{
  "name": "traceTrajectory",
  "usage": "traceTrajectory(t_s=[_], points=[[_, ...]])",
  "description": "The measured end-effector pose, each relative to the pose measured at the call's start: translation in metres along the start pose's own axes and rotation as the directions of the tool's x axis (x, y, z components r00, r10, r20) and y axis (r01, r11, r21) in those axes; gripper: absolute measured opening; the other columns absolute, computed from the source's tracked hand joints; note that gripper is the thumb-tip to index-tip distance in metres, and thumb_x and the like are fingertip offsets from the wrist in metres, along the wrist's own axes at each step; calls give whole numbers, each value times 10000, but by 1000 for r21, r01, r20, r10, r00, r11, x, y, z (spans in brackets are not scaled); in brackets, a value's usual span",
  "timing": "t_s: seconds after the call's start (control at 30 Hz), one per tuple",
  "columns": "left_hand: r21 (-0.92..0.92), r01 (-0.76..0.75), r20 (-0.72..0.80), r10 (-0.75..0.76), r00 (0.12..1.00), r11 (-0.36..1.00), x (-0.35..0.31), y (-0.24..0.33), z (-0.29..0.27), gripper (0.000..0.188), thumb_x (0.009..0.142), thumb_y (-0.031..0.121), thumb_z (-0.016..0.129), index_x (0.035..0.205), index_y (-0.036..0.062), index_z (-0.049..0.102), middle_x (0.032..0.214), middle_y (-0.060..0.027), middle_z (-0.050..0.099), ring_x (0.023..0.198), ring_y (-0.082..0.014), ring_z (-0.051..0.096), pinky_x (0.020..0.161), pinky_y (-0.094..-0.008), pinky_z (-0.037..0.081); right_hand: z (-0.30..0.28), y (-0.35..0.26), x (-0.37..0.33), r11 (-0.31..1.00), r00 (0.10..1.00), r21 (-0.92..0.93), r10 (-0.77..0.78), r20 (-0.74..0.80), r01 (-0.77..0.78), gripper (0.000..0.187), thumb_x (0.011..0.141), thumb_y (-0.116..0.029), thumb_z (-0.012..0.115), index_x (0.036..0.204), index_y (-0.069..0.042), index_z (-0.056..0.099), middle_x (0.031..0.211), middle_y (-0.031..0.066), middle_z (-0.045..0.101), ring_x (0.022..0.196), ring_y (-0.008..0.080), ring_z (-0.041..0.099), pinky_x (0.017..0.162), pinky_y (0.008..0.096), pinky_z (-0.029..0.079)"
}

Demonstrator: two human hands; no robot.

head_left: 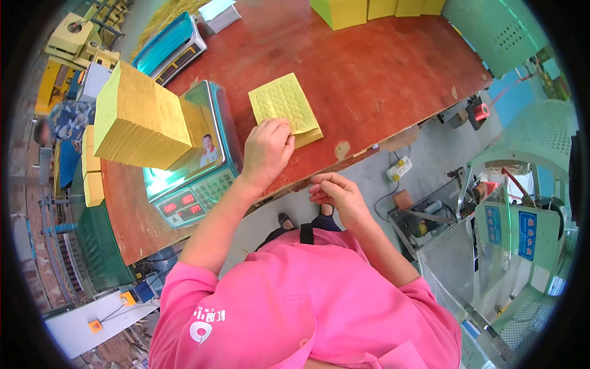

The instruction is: The recorder is weighing stacks of yellow textured paper sheets on a digital scale and organizing them on a workbench.

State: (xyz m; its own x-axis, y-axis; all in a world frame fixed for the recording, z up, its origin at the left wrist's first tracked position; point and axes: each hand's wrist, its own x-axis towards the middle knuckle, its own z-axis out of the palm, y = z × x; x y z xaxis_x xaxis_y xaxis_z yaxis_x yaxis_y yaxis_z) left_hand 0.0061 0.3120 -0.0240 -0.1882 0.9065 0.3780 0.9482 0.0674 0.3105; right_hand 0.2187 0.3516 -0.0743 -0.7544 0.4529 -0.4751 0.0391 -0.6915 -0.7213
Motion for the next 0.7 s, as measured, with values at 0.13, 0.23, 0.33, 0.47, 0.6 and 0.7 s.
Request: traceTrajectory(t_s=[0.13,0.23,0.33,0.47,0.6,0.7], points=[[-7,-106,-150,104,983,994,-3,9,-8,148,714,7,687,836,16,602,991,-115,648,968,-303,626,854,-408,491,-10,-18,7,996,998,62,-62,-23,64,285,975,-207,514,1151,0,599,998,104,670,873,177,657,774,296,517],[-62,-222,-123,213,969,973,-22,33,-22,165,695,-10,687,835,23,606,979,-118,643,979,-306,627,861,-430,489,-20,-42,11,985,998,162,-62,4,60,370,982,-249,543,1251,6,540,1103,104,636,915,167,642,804,294,516],[-197,-369,-48,367,929,908,-48,48,-14,294,670,7,722,945,12,618,1044,-120,632,1002,-322,618,872,-440,481,-5,-53,16,988,986,-39,-153,-58,151,345,964,-186,558,1249,8,547,1091,60,632,963,125,605,836,281,495],[-186,-196,-102,179,978,963,-33,59,-14,425,701,51,745,1104,4,617,1133,-132,609,934,-267,619,808,-363,503,-22,-60,17,878,908,-326,-404,-112,351,281,914,-74,559,1186,-12,593,1054,-7,614,962,81,554,851,244,449],[-777,330,137,-368,920,536,21,30,-2,549,848,130,719,1347,27,514,1134,-77,607,734,-71,516,617,-215,454,-28,-105,14,777,802,-339,-589,-94,531,255,932,-38,536,1179,-13,595,1040,-17,614,964,71,548,858,237,438],[-831,409,353,-211,911,376,64,25,5,515,916,135,654,1390,40,475,1045,-32,602,721,-55,517,618,-219,450,-38,-126,22,741,767,-322,-639,-64,590,257,935,4,529,1185,-10,591,1083,-6,607,1022,82,543,915,250,427]])
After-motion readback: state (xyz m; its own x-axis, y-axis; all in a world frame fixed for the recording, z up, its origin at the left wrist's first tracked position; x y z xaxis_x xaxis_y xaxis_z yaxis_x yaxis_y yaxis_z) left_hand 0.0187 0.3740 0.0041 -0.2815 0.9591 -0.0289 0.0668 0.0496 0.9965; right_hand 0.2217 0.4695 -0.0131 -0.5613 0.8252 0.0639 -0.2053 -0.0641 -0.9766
